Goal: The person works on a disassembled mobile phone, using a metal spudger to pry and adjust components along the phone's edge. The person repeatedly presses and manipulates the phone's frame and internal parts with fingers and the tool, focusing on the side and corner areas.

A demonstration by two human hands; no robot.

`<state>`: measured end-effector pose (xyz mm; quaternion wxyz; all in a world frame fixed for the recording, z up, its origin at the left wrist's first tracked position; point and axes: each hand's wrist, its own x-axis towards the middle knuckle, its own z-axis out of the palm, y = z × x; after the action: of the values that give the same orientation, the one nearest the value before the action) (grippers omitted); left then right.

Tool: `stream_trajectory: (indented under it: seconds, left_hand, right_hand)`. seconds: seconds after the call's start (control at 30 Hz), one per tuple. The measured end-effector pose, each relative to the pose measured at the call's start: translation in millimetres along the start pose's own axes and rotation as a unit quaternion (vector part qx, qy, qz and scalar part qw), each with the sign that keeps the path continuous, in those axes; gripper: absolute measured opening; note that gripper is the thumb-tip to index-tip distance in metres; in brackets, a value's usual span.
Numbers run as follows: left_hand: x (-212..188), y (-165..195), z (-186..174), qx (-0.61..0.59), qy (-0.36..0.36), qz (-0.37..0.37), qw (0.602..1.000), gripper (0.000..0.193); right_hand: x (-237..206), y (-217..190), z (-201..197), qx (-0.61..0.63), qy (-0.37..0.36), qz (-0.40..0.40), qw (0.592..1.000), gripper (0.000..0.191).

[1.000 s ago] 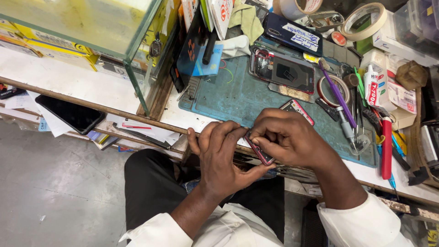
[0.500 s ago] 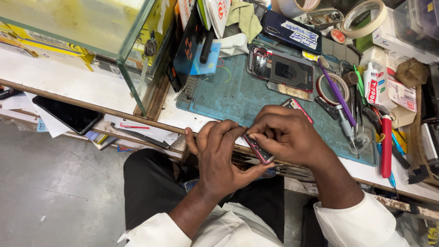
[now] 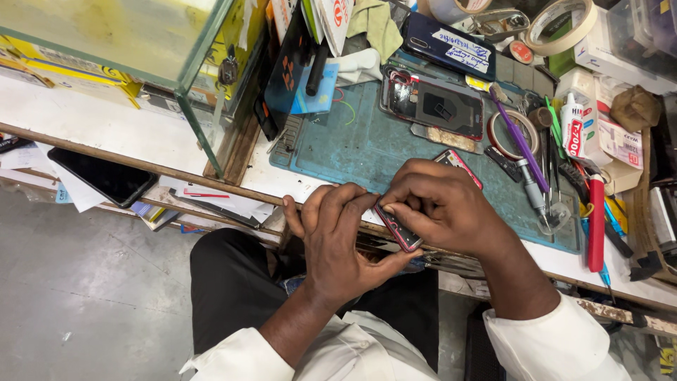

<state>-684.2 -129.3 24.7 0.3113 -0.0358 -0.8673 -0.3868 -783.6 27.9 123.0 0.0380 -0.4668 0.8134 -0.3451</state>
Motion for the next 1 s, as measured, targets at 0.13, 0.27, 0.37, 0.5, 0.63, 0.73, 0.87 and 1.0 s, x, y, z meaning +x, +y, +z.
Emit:
stream_trajectory:
  seconds: [0.13,0.27,0.37,0.5,0.63,0.73,0.87,1.0]
  left_hand:
    - [0.3,0.8,-0.7,0.000,0.002,0.001,1.000,0.084]
    - [1.7,1.9,-2.4,-0.001,0.002,0.003,1.000,0.084]
    - [3.5,3.6,-3.3,0.001,0.005,0.001,1.000,0.084]
    - [5.1,4.7,-3.9,-0.001,0.006,0.000,1.000,0.083]
    - [4.8,4.3,-2.8,0.002,0.008,0.005,1.000,0.084]
    - [3.9,5.3,-0.3,0.003,0.010,0.001,1.000,0.084]
    - [4.3,5.9,-0.3,0.002,0.002,0.003,1.000,0.085]
    - [5.7,8.3,-2.8,0.001,0.005,0.001,1.000,0.084]
  right_hand:
    - [0.0,4.8,-7.4,0.016,-0.044,-0.035,0.998,0.010]
    - [-0.6,9.2,-10.2,0.030,-0.055,-0.042,0.997,0.011]
    - [-2.4,8.6,-11.0,0.040,-0.056,0.027,0.997,0.011]
    - [-1.4,6.8,-13.4,0.039,-0.055,-0.004,0.998,0.012]
    - [0.5,3.9,-10.0,0.031,-0.036,-0.009,0.999,0.011]
    - [1.4,2.6,-7.5,0.021,-0.016,-0.024,0.999,0.011]
    - [1.3,2.0,-5.7,0.010,0.006,-0.024,1.000,0.010]
    - [-1.7,0.7,-7.1,0.032,0.027,0.007,0.999,0.010]
